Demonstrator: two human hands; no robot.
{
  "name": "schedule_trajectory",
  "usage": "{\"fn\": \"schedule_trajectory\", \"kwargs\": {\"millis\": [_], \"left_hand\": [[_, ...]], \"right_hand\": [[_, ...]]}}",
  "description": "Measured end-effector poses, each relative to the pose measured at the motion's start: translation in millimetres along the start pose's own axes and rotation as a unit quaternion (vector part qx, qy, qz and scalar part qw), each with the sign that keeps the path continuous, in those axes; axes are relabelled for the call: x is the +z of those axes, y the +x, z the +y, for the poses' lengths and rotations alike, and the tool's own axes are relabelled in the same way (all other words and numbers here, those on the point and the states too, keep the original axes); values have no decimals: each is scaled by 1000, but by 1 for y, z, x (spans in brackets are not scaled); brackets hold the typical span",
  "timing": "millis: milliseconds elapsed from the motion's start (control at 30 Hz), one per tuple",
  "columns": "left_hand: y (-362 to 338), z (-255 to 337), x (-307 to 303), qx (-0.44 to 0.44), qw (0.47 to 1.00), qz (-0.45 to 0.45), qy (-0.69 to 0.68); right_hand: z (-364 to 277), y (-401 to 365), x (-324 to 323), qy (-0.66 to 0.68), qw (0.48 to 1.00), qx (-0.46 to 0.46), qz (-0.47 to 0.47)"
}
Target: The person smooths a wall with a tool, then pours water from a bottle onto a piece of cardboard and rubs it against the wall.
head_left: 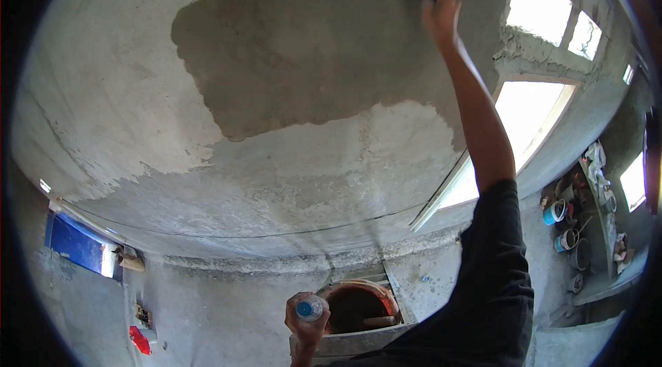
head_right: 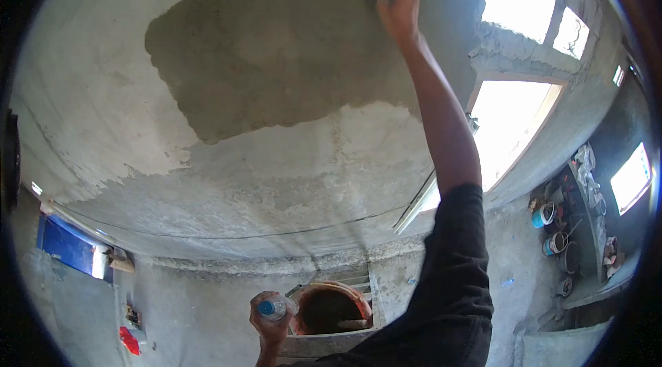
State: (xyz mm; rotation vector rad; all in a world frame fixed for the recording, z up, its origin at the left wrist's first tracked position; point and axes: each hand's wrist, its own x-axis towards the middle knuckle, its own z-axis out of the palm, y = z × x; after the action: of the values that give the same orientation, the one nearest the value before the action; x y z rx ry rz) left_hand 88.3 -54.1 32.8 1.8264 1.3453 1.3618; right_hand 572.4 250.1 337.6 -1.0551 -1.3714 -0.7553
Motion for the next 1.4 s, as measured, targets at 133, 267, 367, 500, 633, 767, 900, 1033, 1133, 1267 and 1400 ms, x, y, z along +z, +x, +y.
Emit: {"fn": "schedule_trajectory", "kwargs": {"millis": [133, 267, 367, 500, 633, 767, 900, 1033, 1133, 1267, 1400], "left_hand": [[2, 2, 2, 24, 999, -6, 37], [2, 4, 5, -5, 1000, 0, -13], [1, 0, 3, 33, 999, 15, 25], [-4, -6, -2, 10, 1000, 9, 2], [-4, -11, -3, -3, 1000, 15, 5], [-2, -8, -1, -1, 1000, 18, 18], [-4, -7, 1, 0, 1000, -3, 4], [-5, -5, 2, -6, 1000, -9, -13], [-4, -9, 2, 29, 999, -22, 30], [-1, -2, 4, -4, 1000, -18, 15], [0, -6, 10, 10, 1000, 20, 1]], "right_hand": [[10, -9, 29, -46, 996, -82, -12], [-6, -152, 77, -146, 889, -171, -400], [-23, -182, 68, -104, 820, -258, -500], [-6, -86, 27, 20, 975, -63, -214], [4, 24, -12, 17, 994, -51, 95], [30, -34, 20, -40, 993, -85, -73], [3, -172, 44, -177, 852, -298, -393], [-8, -152, 34, -126, 890, -308, -311], [11, -42, 16, -146, 964, -133, -180], [-27, 36, -14, 14, 999, 43, 16], [18, -65, 54, -83, 980, -132, -121]]}}
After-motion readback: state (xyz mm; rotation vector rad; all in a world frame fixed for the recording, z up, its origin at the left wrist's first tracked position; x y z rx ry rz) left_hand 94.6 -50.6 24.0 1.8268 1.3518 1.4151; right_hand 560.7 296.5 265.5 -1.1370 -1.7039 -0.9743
